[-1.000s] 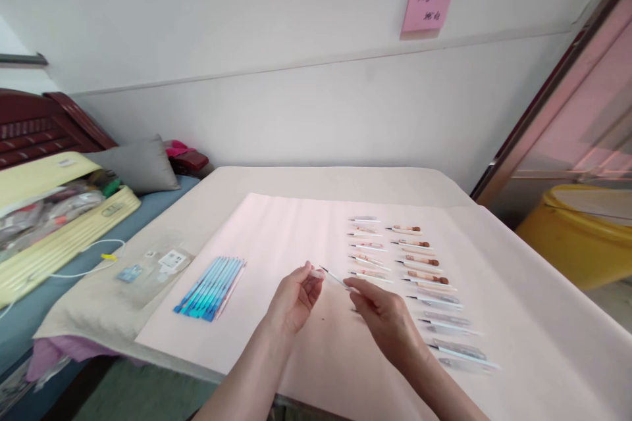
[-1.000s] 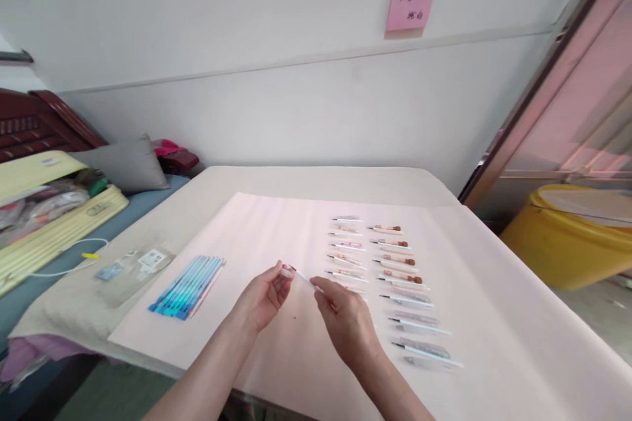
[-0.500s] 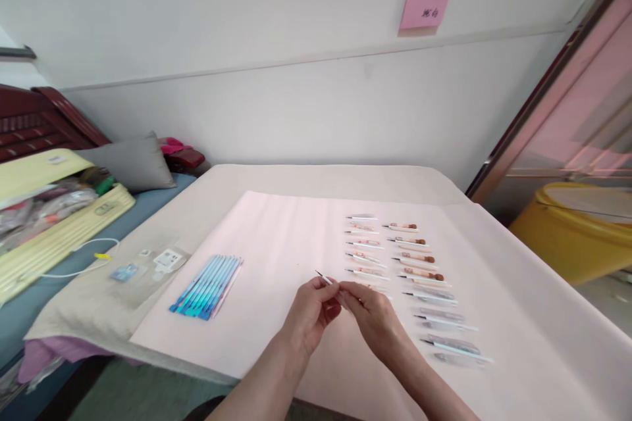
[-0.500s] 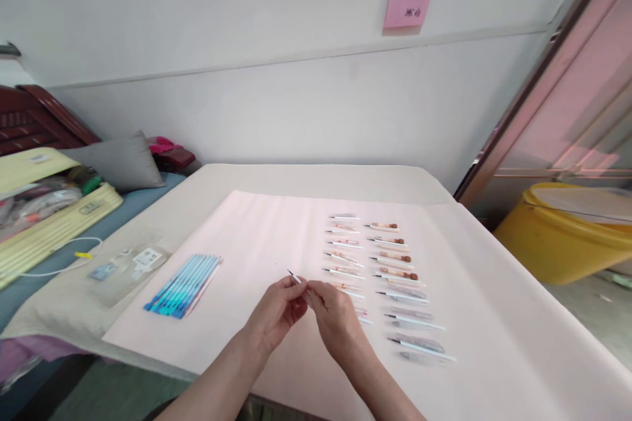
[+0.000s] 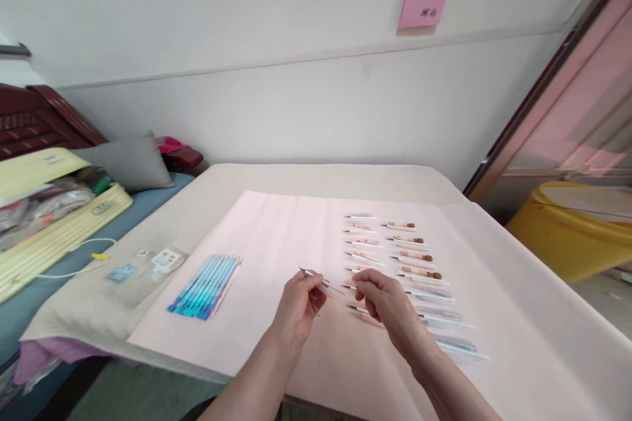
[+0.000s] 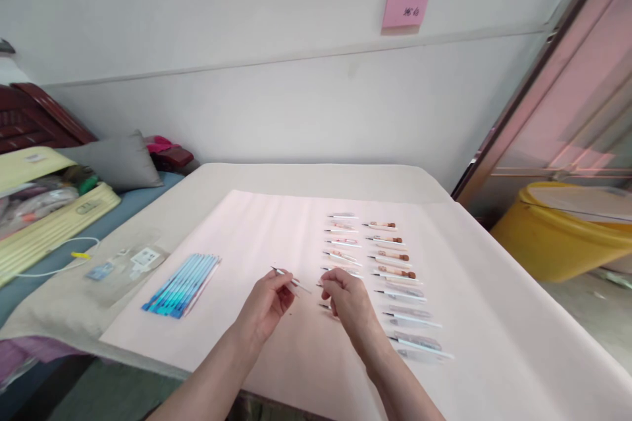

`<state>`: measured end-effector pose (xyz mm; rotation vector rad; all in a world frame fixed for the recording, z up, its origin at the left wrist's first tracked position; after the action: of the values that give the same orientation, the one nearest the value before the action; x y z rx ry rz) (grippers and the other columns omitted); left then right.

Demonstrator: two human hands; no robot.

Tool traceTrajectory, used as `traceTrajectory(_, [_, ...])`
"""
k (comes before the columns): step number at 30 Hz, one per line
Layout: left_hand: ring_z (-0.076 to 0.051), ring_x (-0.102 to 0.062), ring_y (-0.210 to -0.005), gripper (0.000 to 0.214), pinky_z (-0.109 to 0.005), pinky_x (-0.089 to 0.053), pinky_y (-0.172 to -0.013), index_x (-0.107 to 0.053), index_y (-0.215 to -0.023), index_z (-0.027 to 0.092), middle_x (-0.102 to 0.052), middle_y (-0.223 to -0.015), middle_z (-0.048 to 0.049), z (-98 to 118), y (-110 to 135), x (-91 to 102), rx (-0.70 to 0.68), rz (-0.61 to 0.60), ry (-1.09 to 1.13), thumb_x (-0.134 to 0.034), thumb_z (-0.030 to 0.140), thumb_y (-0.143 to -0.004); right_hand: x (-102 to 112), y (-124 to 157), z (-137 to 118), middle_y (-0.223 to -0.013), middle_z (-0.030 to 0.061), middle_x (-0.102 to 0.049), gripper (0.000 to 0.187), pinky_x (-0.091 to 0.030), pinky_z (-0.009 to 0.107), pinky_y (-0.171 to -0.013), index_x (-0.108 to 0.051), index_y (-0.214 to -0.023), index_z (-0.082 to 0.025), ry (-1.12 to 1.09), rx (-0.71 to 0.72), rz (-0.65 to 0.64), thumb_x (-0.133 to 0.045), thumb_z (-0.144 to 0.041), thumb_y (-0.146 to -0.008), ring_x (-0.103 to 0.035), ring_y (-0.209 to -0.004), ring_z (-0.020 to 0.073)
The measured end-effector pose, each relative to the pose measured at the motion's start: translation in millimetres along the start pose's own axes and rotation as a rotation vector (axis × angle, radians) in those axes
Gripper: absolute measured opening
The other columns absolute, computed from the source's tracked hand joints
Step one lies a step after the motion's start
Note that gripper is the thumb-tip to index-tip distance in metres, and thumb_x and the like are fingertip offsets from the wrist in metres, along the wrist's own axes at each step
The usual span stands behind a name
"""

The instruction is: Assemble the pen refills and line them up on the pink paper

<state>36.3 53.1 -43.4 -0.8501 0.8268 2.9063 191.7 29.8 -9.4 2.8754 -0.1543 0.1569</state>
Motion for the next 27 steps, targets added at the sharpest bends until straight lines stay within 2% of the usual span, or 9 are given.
traceTrajectory(4, [-0.011,-0.058,-0.058,0.019,-0.022,-0.044,-0.057,-0.057,-0.072,0.015,-0.062,-0.066,-0.0030,-25,9,-17.6,0.123,-0.138,-0.108,-0.071,0.017,-0.060,-11,-1,5,-0.058,-0.0021,-0.053,0.017,-0.035,0.023,-0.048,-0.061,-0.075,-0.016,-0.140,-0.016,-0.007,-0.050,-0.025,-0.065,-0.046,-0.050,0.0101])
traceTrajectory(7, [-0.012,-0.059,-0.060,0.021,-0.025,-0.044,-0.061,-0.060,-0.075,0.015,-0.065,-0.070,-0.0047,-37,14,-25.0,0.137,-0.178,-0.135,-0.073,0.019,-0.059,-22,1,7,-0.060,-0.0002,-0.057,0.017,-0.039,0.024,-0.053,-0.063,-0.072,-0.016,-0.138,-0.015,-0.021,-0.050,-0.024,-0.065,-0.051,-0.058,0.0130])
traceTrajectory(11, [-0.014,-0.059,-0.061,0.022,-0.028,-0.046,-0.063,-0.061,-0.076,0.014,-0.064,-0.070,-0.0054,-37,14,-24.4,0.073,-0.167,-0.176,-0.073,0.021,-0.059,-28,7,3,-0.067,0.0028,-0.062,0.018,-0.040,0.026,-0.057,-0.064,-0.071,-0.016,-0.163,0.016,-0.020,-0.049,-0.024,-0.066,-0.055,-0.067,0.0161])
traceTrajectory(15, [-0.016,-0.060,-0.063,0.022,-0.032,-0.048,-0.065,-0.061,-0.078,0.013,-0.064,-0.071,-0.0059,-32,12,-23.0,0.014,-0.146,-0.204,-0.071,0.020,-0.060,-31,5,8,-0.061,0.0011,-0.058,0.014,-0.037,0.024,-0.051,-0.062,-0.068,-0.015,-0.222,-0.029,-0.058,-0.052,-0.023,-0.063,-0.052,-0.058,0.0136])
traceTrajectory(18, [-0.017,-0.061,-0.064,0.020,-0.033,-0.048,-0.066,-0.061,-0.077,0.013,-0.064,-0.071,-0.0070,-32,13,-25.8,0.023,-0.160,-0.189,-0.069,0.016,-0.059,-29,1,18,-0.056,-0.0011,-0.055,0.011,-0.035,0.023,-0.048,-0.059,-0.066,-0.015,-0.288,-0.107,-0.035,-0.057,-0.026,-0.062,-0.048,-0.051,0.0110])
traceTrajectory(20, [-0.017,-0.061,-0.063,0.018,-0.032,-0.048,-0.065,-0.060,-0.076,0.013,-0.064,-0.070,-0.0070,-30,14,-25.8,0.031,-0.154,-0.176,-0.067,0.015,-0.060,-27,1,17,-0.054,-0.0017,-0.055,0.011,-0.034,0.023,-0.047,-0.058,-0.064,-0.015,-0.301,-0.109,-0.028,-0.058,-0.025,-0.062,-0.047,-0.050,0.0100])
traceTrajectory(22, [-0.017,-0.061,-0.062,0.015,-0.031,-0.048,-0.065,-0.059,-0.073,0.014,-0.064,-0.067,-0.0062,-26,13,-22.7,0.016,-0.122,-0.163,-0.066,0.015,-0.060,-29,4,12,-0.060,-0.0002,-0.058,0.013,-0.038,0.023,-0.052,-0.062,-0.071,-0.014,-0.295,-0.081,-0.079,-0.059,-0.025,-0.064,-0.051,-0.056,0.0110])
traceTrajectory(25, [-0.017,-0.061,-0.065,0.014,-0.032,-0.047,-0.068,-0.057,-0.072,0.014,-0.064,-0.069,-0.0066,-18,10,-16.6,-0.046,-0.091,-0.145,-0.066,0.016,-0.061,-37,10,7,-0.080,0.0022,-0.065,0.027,-0.044,0.024,-0.066,-0.066,-0.093,-0.018,-0.245,-0.064,-0.199,-0.058,-0.031,-0.071,-0.058,-0.077,0.0140])
traceTrajectory(27, [-0.017,-0.060,-0.066,0.014,-0.032,-0.047,-0.068,-0.056,-0.072,0.014,-0.065,-0.073,-0.0074,-16,8,-12.0,-0.073,-0.074,-0.168,-0.065,0.018,-0.062,-40,10,10,-0.082,0.0014,-0.064,0.035,-0.045,0.025,-0.067,-0.064,-0.104,-0.022,-0.180,-0.061,-0.226,-0.057,-0.034,-0.072,-0.058,-0.077,0.0139])
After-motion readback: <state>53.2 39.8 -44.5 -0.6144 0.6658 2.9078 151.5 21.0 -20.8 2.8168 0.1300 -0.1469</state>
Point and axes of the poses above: each hand's wrist, its own y-axis away from the middle knuckle, its own x-axis out of the back of the hand, z = x × y, the point moved 7 cm from there along -y, towards the middle knuckle
